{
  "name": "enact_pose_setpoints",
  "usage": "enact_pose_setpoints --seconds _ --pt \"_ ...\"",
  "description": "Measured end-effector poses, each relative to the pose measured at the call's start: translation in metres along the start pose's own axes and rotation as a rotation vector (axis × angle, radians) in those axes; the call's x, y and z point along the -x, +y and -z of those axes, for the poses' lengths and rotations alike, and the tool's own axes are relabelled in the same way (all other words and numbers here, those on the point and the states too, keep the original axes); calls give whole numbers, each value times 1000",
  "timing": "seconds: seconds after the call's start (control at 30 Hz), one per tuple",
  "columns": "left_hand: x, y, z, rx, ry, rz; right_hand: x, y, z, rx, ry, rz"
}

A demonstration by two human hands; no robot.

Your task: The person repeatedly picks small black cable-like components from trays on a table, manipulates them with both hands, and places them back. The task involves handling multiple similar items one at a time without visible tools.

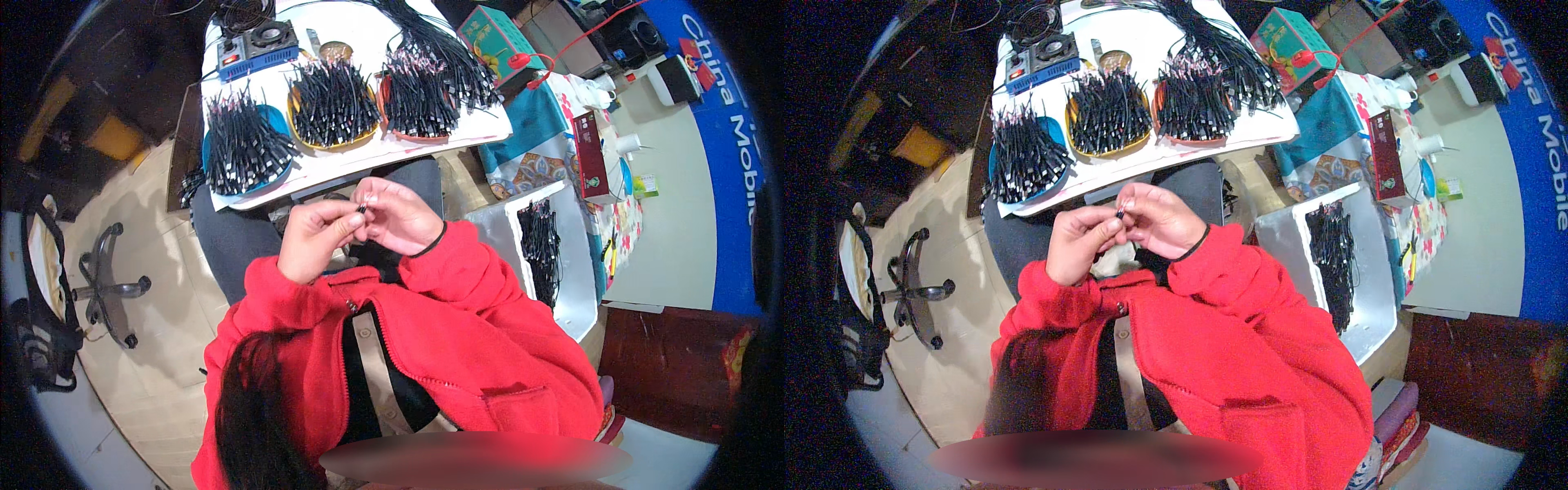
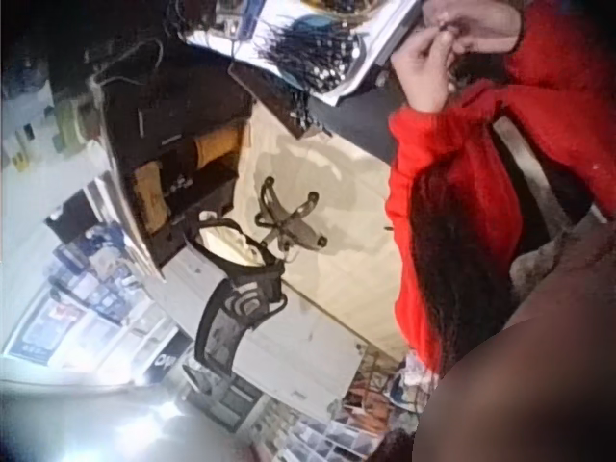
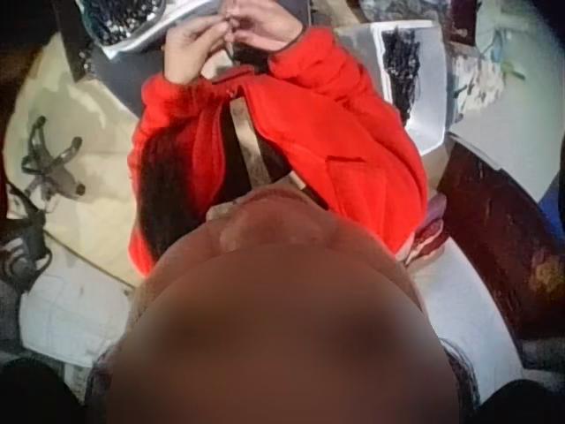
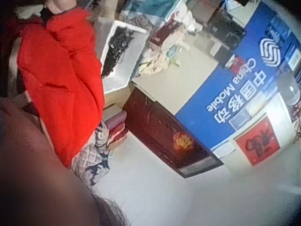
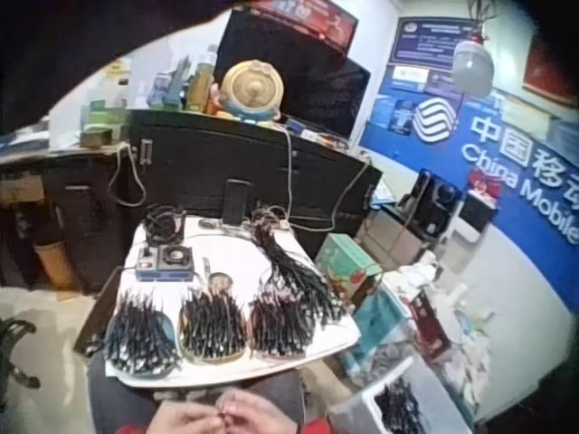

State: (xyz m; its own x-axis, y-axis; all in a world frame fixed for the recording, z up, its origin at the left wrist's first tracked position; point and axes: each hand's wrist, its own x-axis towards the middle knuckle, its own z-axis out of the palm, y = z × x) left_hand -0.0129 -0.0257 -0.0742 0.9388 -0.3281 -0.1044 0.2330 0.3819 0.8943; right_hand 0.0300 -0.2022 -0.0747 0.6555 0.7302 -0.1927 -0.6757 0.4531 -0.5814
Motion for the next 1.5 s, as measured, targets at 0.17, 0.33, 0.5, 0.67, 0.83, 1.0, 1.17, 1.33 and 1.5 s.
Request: enact_pose_setpoints --seconds 0.17,0.33,0.5,0.67,0.83,1.0,1.17,1.33,1.5 --pt "-3 -2 5 -30 82 -48 -11 -85 37 903 367 316" --pt "-9 -6 5 13 171 -44 -64 -222 110 2127 1172 422" --pt "-7 -8 2 42 190 -62 -85 -242 129 2265 1321 13" --pt "-5 -8 2 69 177 -59 -49 -247 111 2333 1308 342" --pt "-10 -10 -12 178 102 -89 -9 -236 75 2106 1263 716" --pt "-18 2 -25 440 23 -41 48 -130 5 1563 857 921" --pt "-38 31 -33 410 24 -123 67 23 -27 1709 418 772" --pt "-22 60 -29 185 139 -429 46 67 2 1895 128 675" --pt "12 58 -25 70 164 -531 13 52 14 1778 7 396"
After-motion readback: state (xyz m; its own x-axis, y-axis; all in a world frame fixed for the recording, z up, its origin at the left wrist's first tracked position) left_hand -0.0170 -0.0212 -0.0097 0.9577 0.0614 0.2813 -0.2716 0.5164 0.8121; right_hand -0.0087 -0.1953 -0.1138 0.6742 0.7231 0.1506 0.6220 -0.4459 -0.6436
